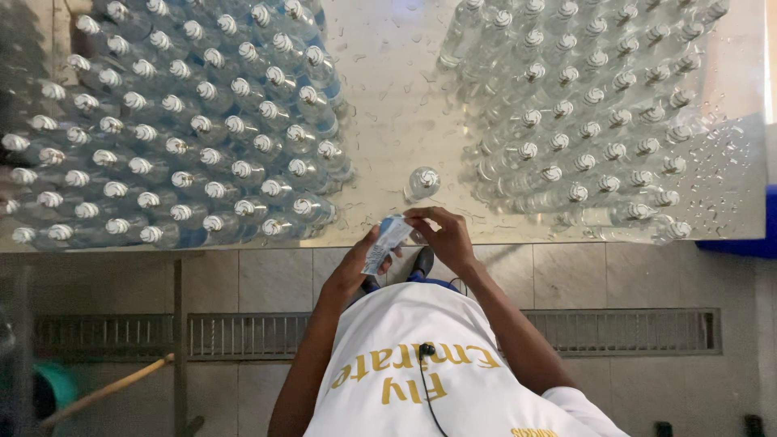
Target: The person repeatedly picks up clear plastic bottles from a table, applies a small rectangular label to each bottle, and places the labeled bottle back on the table. The task is performed one bottle at a time in a repetitive sequence.
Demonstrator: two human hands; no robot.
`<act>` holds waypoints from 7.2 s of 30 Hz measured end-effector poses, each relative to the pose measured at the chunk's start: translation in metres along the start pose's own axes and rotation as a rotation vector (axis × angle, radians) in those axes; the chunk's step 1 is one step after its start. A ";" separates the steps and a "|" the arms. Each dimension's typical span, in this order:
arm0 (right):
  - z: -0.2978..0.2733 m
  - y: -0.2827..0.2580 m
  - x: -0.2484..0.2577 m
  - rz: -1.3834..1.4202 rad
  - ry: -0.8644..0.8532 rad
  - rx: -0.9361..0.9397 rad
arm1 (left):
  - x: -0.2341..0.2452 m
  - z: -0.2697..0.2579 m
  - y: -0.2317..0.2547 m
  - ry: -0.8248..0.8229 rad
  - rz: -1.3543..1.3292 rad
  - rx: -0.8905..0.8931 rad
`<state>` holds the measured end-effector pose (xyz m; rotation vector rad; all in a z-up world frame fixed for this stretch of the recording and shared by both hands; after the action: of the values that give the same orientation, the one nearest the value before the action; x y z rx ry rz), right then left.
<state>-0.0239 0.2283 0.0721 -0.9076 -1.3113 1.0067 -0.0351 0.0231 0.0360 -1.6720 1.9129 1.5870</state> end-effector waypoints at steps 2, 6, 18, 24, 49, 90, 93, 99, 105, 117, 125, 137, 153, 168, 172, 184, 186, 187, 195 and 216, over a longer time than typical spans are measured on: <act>0.010 -0.015 0.009 -0.052 0.029 0.046 | 0.008 0.003 -0.002 0.007 -0.007 -0.027; 0.033 -0.031 0.027 -0.115 0.129 0.099 | 0.024 0.012 -0.002 0.026 -0.023 -0.094; 0.057 -0.013 0.068 -0.127 0.105 0.063 | 0.001 0.038 0.016 -0.021 0.020 -0.198; 0.050 0.010 0.075 -0.077 -0.008 -0.006 | -0.024 0.052 0.032 -0.051 0.064 -0.222; 0.066 0.085 0.047 -0.072 -0.412 -0.006 | 0.042 0.038 -0.027 0.073 -0.087 -0.221; 0.044 0.141 -0.003 0.413 -0.137 -0.232 | 0.081 -0.021 -0.046 0.179 -0.145 -0.239; 0.039 0.111 -0.019 0.442 0.004 -0.303 | 0.095 -0.025 -0.057 0.195 -0.161 -0.245; 0.049 0.084 -0.060 0.104 -0.052 -0.217 | 0.103 -0.044 -0.061 0.241 -0.132 -0.251; 0.076 0.101 -0.131 0.062 -0.180 -0.027 | 0.121 -0.056 -0.061 0.362 0.017 -0.255; 0.032 0.130 -0.077 -0.591 0.210 0.249 | 0.133 -0.036 -0.067 0.315 0.092 -0.139; -0.072 0.171 0.072 -0.189 0.893 -0.183 | 0.099 0.000 -0.067 0.197 0.110 -0.056; -0.097 0.236 0.139 -0.193 0.998 -0.422 | 0.100 -0.009 -0.087 0.161 -0.002 -0.041; 0.001 0.122 -0.036 -0.163 0.458 -0.133 | 0.058 0.005 -0.051 0.045 -0.108 -0.070; -0.016 0.047 -0.048 0.144 -0.200 -0.117 | 0.006 0.005 -0.019 0.047 -0.152 0.076; -0.010 0.043 -0.042 0.501 -0.111 -0.300 | 0.000 0.000 -0.012 0.044 -0.125 0.087; 0.007 0.004 -0.010 -0.059 -0.294 -0.106 | -0.018 -0.009 0.013 -0.042 0.005 -0.052; 0.009 0.003 -0.009 -0.244 -0.262 0.031 | -0.023 -0.012 0.022 0.005 -0.045 -0.068; 0.012 -0.008 -0.007 -0.245 -0.264 0.033 | -0.021 -0.012 0.022 0.005 -0.046 -0.071; 0.036 -0.052 0.015 -0.214 -0.123 0.234 | 0.006 0.002 0.013 0.012 -0.033 -0.094; 0.046 -0.015 0.069 -0.127 -0.147 0.130 | -0.026 0.050 0.022 -0.034 0.026 -0.260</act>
<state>-0.0691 0.2873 0.1114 -0.6534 -1.3909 1.0619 -0.0674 0.0733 0.0446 -1.7041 1.7830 1.9323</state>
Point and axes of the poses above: each hand's wrist, its own z-axis towards the middle knuckle, its own x-axis out of the back of the hand, y = z × x, the point moved 4 cm from there along z, towards the middle knuckle, and after that the axes turned 15 degrees about -y, right-handed, at the moved point
